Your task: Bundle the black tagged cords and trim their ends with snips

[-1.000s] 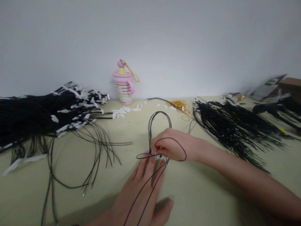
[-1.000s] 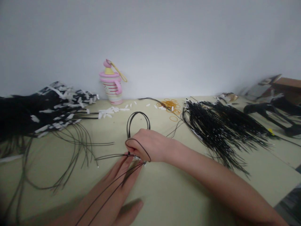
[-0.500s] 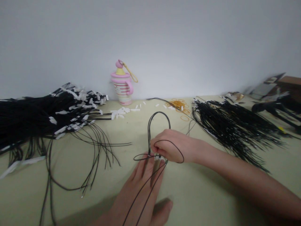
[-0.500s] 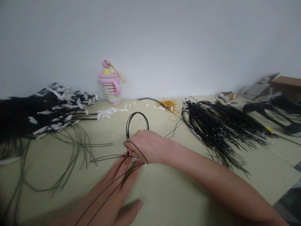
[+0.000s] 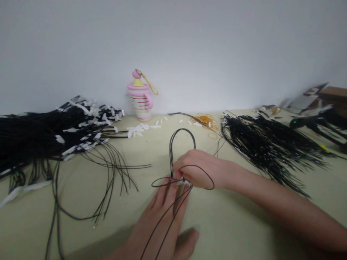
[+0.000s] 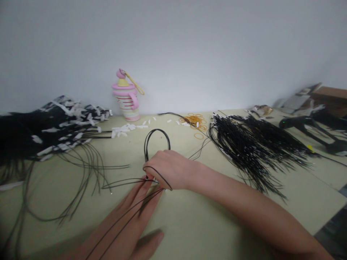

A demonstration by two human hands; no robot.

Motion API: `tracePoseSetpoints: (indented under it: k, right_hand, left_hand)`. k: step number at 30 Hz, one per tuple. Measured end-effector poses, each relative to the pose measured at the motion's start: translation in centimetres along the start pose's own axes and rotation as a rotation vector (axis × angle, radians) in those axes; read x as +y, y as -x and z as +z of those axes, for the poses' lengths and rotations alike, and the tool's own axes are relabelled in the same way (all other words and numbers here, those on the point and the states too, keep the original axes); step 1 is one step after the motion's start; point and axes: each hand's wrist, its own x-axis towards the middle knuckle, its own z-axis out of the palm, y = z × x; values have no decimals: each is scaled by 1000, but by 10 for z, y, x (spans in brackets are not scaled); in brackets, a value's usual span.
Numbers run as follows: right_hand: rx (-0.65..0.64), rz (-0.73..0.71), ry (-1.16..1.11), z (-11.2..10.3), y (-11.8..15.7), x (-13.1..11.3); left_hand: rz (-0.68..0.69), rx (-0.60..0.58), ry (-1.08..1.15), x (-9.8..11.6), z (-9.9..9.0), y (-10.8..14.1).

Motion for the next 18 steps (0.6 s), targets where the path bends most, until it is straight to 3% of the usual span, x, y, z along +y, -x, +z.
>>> tracePoseSetpoints:
  k: [12,18]
  right_hand:
    - [-78,219,41,-9,-2,-16]
    - [-15,184,46,-3,-1,-10]
  left_hand:
    - [-22,-5,-2,0,0,0]
    - [18,24,32,0,7,7]
